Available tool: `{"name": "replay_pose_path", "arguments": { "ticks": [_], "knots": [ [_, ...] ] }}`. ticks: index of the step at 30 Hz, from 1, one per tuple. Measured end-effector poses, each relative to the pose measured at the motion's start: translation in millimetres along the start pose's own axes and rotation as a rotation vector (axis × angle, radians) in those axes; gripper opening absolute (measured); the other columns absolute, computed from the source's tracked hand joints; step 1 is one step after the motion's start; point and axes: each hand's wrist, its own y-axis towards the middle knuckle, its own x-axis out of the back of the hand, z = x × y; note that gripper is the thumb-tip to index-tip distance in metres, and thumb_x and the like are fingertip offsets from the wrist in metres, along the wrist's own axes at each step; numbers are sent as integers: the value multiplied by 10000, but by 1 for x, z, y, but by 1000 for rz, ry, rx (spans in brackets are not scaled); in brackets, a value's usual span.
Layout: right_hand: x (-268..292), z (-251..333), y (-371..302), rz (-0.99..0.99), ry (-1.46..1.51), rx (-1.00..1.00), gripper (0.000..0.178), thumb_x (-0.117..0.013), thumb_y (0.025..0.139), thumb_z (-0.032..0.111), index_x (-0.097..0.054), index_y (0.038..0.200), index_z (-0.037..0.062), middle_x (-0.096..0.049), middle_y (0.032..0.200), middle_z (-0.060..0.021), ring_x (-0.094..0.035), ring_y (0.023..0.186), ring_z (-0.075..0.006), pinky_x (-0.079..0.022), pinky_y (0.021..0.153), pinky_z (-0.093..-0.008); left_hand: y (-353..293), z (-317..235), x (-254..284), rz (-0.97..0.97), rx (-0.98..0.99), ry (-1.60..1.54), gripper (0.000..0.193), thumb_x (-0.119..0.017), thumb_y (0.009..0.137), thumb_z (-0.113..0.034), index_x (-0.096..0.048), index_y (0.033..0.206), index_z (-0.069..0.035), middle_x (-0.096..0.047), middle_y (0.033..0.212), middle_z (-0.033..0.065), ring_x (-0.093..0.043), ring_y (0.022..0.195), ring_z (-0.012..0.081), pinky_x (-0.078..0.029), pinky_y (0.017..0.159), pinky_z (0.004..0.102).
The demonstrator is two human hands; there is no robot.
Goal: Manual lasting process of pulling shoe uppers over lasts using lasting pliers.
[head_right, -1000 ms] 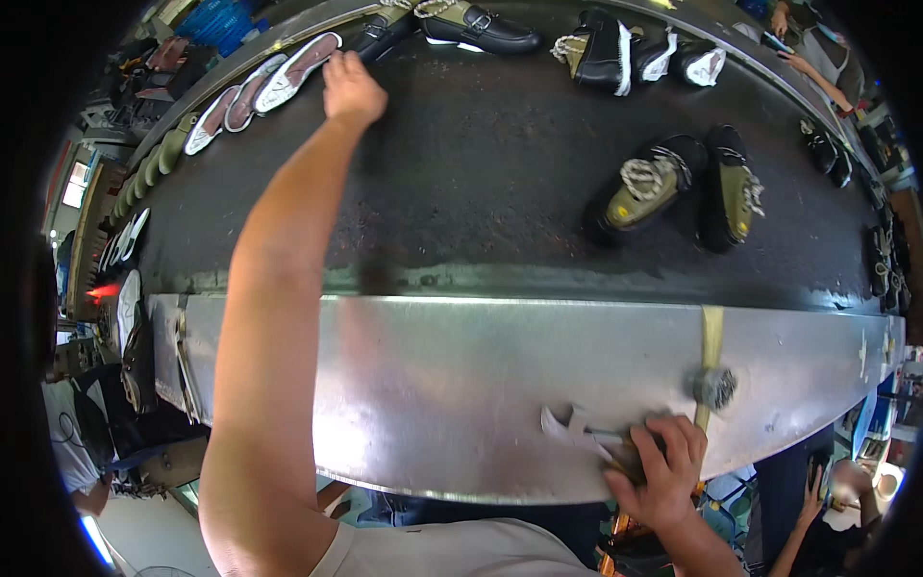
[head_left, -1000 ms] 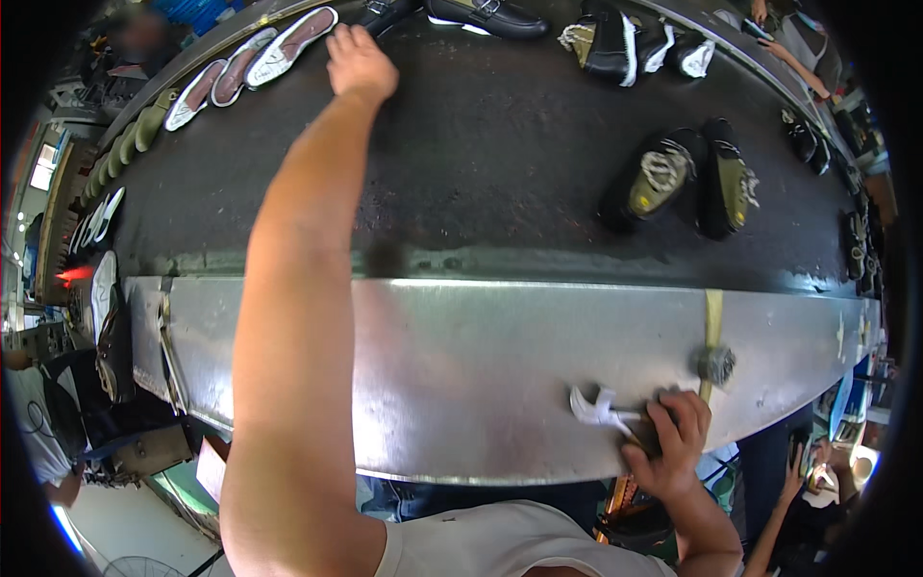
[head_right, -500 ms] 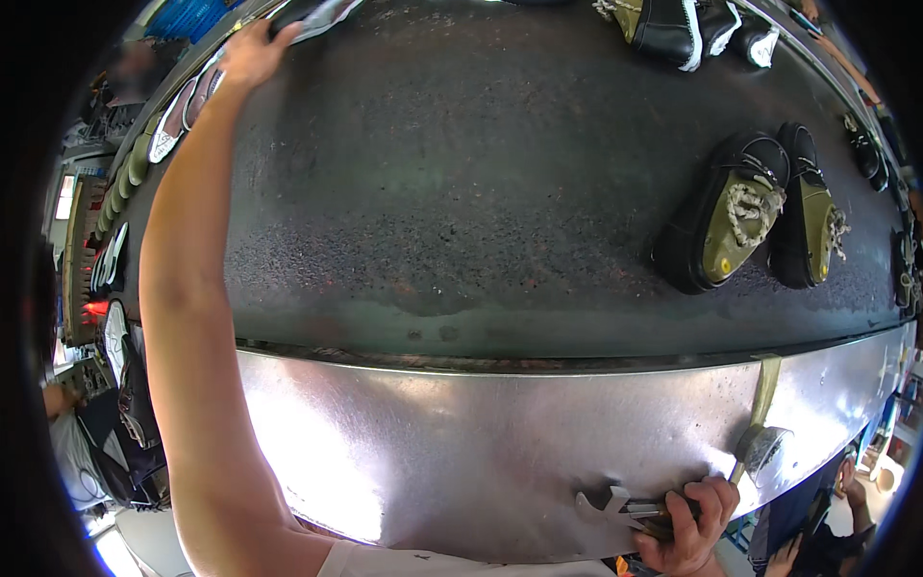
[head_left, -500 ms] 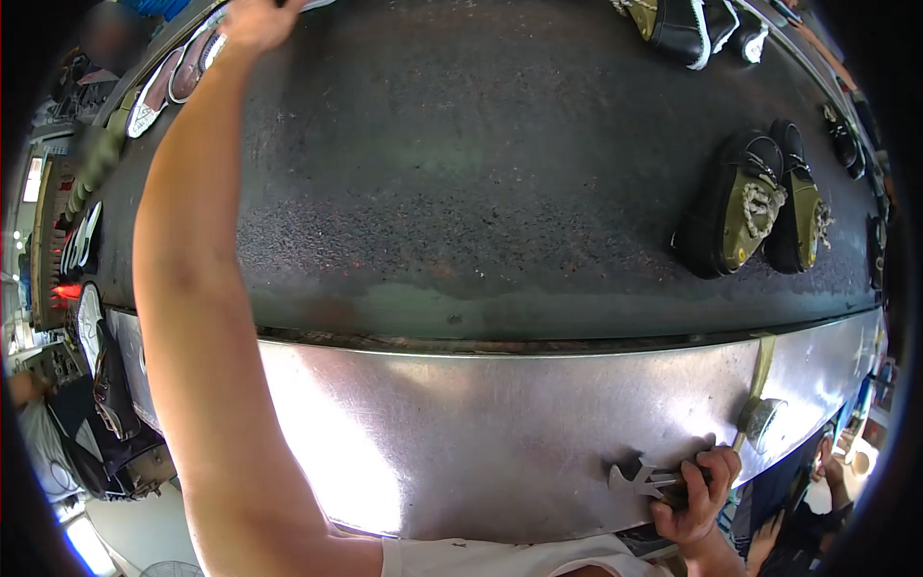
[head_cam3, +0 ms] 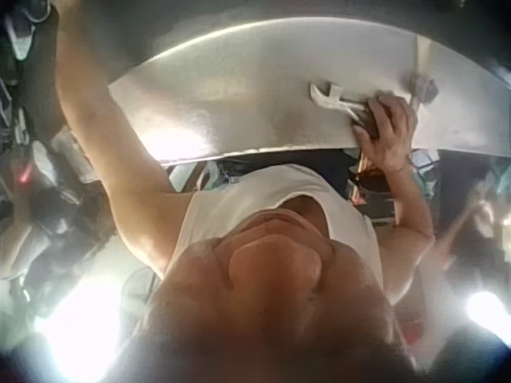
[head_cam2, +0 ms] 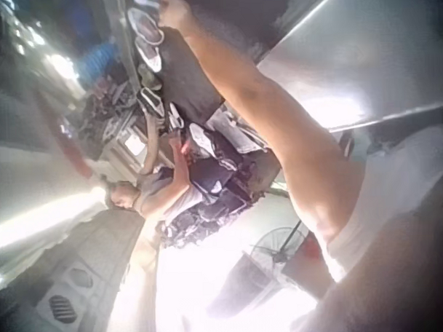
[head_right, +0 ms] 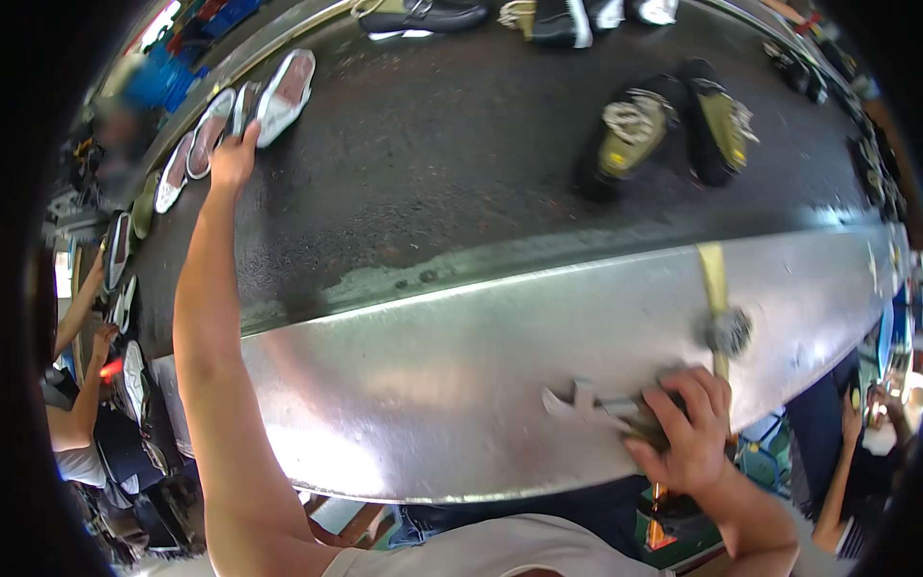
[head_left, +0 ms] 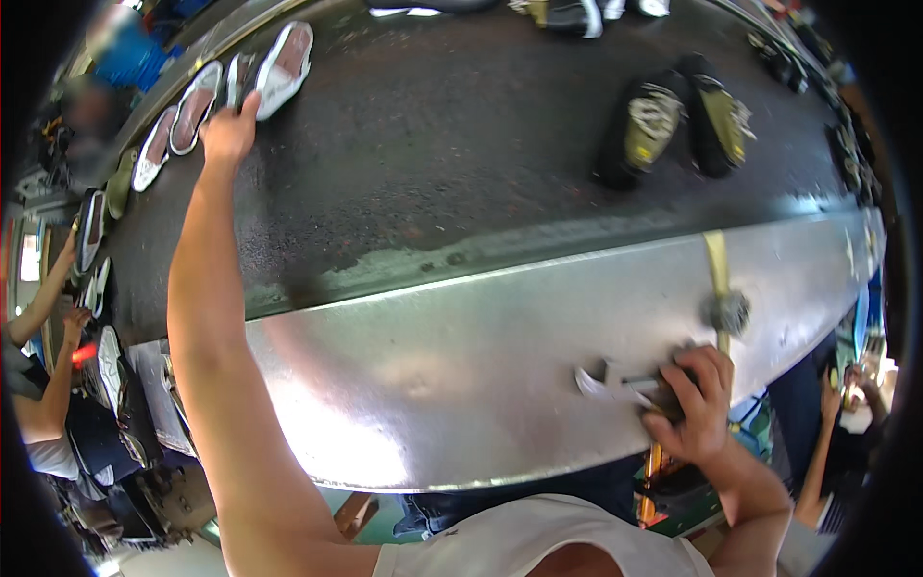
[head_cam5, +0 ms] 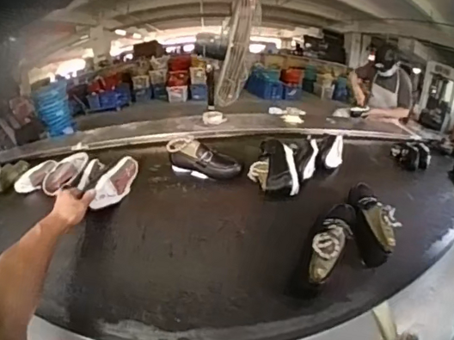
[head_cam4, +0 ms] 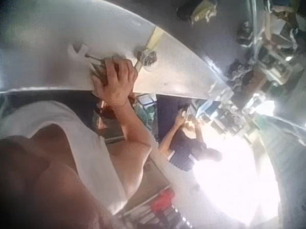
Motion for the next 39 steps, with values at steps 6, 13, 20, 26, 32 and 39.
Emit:
{"name": "replay_pose_path", "arguments": {
  "ticks": [6,13,20,26,32,39],
  "knots": [
    [3,11,-7,-115,5,-6,510,-778,742,348,-662,1148,61,-587,1175,-137,-540,1153,-370,-414,971,-501,-202,3,97,34,-57,-422,591,-647,959,-485,-611,770,74,-496,609,86,-449,630,170,-406,609,411],
    [-8,14,-28,-307,6,97,434,-752,802,311,-644,1119,36,-595,1163,-132,-546,1150,-345,-418,976,-486,-414,48,189,-33,-123,-426,512,-593,1019,-404,-558,720,11,-472,634,29,-410,631,134,-331,564,366],
    [2,61,-119,-158,87,-118,417,-696,907,257,-585,1171,-46,-585,1204,-216,-581,1111,-386,-473,956,-445,-497,-4,156,-232,-384,82,720,-731,868,-298,-458,1413,85,-265,1542,405,-218,1447,583,-218,1203,568],
    [-2,112,-216,510,1303,-770,336,-537,1043,376,-620,1025,51,-624,790,-20,-548,633,-83,-451,587,-248,-362,-89,167,324,-154,79,743,-664,865,-454,-534,1351,93,-567,1351,309,-579,1217,465,-439,1064,486],
    [-15,141,-253,442,1605,-685,234,-637,992,207,-573,1133,31,-627,929,-41,-584,806,-101,-502,736,-265,-316,-77,148,578,-109,2,781,-653,861,-471,-506,1422,52,-610,1353,242,-634,1193,353,-493,998,406],
    [-27,144,-248,402,1213,-578,378,-725,928,238,-546,1182,22,-626,999,-60,-599,876,-125,-517,801,-296,-482,-110,223,482,-454,-971,688,-709,963,-306,-416,1529,-49,-580,1355,96,-531,1216,174,-394,1079,308]
  ]
}}
